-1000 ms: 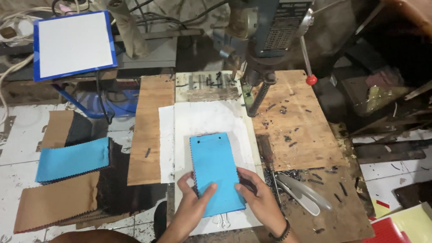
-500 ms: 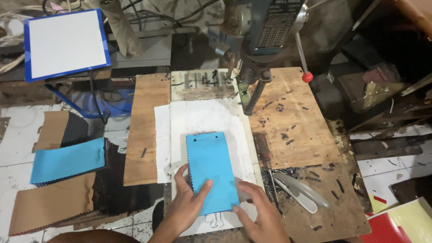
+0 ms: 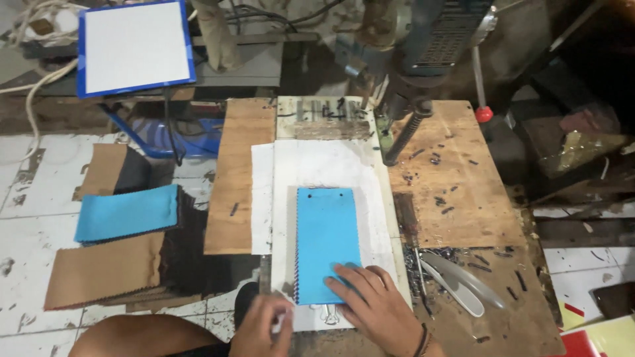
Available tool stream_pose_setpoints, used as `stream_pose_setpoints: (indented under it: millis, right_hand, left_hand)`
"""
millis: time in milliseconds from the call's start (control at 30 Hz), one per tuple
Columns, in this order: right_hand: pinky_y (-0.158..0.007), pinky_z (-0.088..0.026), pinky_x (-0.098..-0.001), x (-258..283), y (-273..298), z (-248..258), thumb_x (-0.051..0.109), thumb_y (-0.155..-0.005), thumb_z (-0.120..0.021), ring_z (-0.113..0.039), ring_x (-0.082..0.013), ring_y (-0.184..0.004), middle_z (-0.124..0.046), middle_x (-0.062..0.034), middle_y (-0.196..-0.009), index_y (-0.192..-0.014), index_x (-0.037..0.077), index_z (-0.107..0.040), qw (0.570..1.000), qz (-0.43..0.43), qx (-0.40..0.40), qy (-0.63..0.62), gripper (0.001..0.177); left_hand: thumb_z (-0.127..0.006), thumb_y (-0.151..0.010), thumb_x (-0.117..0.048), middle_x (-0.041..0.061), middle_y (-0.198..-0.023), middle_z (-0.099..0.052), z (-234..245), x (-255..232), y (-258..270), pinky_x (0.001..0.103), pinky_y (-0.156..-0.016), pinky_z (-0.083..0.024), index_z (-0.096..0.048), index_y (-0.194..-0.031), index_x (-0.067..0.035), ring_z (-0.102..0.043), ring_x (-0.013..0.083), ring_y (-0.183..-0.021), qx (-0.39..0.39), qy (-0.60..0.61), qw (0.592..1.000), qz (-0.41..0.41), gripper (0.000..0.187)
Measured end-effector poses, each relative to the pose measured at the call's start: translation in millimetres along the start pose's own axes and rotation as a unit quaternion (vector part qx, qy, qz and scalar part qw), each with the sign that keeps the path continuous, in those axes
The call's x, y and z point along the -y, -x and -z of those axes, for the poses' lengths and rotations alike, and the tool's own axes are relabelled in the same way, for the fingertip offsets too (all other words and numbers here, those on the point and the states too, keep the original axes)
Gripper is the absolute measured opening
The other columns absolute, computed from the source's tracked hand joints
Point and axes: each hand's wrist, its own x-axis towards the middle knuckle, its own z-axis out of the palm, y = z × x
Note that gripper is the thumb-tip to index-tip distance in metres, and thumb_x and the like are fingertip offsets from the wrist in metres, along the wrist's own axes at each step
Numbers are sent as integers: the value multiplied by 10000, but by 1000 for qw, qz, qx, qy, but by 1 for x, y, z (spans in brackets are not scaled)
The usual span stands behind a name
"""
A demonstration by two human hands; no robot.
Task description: The person assembles notebooks by stacking colored covers and pages, securing them with binder clips, and positioning them under a drill press. They handle multiple notebook units, aligning layers and preparing them for drilling.
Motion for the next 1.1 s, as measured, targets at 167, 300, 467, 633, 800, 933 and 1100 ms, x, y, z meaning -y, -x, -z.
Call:
stream_pose_setpoints:
  millis: [167, 300, 467, 633, 800, 933, 1100]
  right_hand:
    - [-965, -466, -454, 0, -4, 2, 306, -993, -666, -562, -283, -1220, -579, -87, -1404, -1427, 119, -549, 1000, 11, 6, 1, 488]
    - [-989, -486, -437, 3, -9, 9, 285, -965, -715, -600, -280, -1204, -629, -101, -1374, -1393, 90, -576, 999, 5, -31, -16, 490]
    - [-990, -470, -456, 5, -8, 11, 282, -957, -715, -588, -283, -1212, -613, -82, -1396, -1403, 112, -576, 1000, -1, -24, -17, 497]
    - [-1014, -450, -468, 8, 0, -2, 315, -947, -701, -561, -274, -1244, -566, -58, -1463, -1430, 139, -552, 999, -1, -11, 43, 535]
    - [-957, -506, -453, 11, -3, 1, 186, -907, -727, -603, -301, -1182, -628, -103, -1384, -1377, 70, -586, 999, 0, -46, 24, 504]
    - [-946, -512, -444, 5, -3, -2, 235, -947, -692, -612, -288, -1173, -638, -98, -1370, -1386, 76, -574, 998, 10, -44, 33, 482]
    - [-950, -491, -484, 17, -7, 8, 256, -901, -735, -573, -321, -1143, -609, -105, -1392, -1389, 75, -571, 999, -12, -17, 40, 546]
  left_hand:
    - [-661, -958, -195, 27, -1024, -642, -10, 35, 1, 350, -641, -551, -716, -1136, -174, -691, 206, -743, -34, -43, 934, -353, 187]
    - [-630, -1018, -272, 52, -1015, -596, -17, 38, 3, 369, -647, -544, -656, -1345, -153, -636, 240, -742, -31, -133, 906, -400, 348]
    - [-595, -1039, -375, 83, -1157, -574, -26, 41, 0, 420, -746, -548, -542, -1483, -163, -628, 263, -909, -15, -205, 904, -375, 495]
    - [-579, -1039, -413, 86, -1175, -543, -28, 38, 6, 430, -712, -530, -493, -1523, -169, -604, 270, -950, -17, -220, 913, -342, 548]
    - [-555, -1029, -504, 96, -1191, -561, -35, 40, 7, 437, -717, -512, -461, -1545, -200, -593, 296, -922, -39, -249, 909, -333, 606]
    - [-540, -1030, -509, 85, -1178, -547, -31, 31, 11, 426, -678, -494, -441, -1549, -211, -571, 288, -887, -49, -253, 909, -328, 607]
    - [-605, -1004, -483, 95, -1173, -564, -29, 27, 15, 427, -694, -479, -462, -1536, -166, -566, 297, -956, -61, -255, 905, -335, 636]
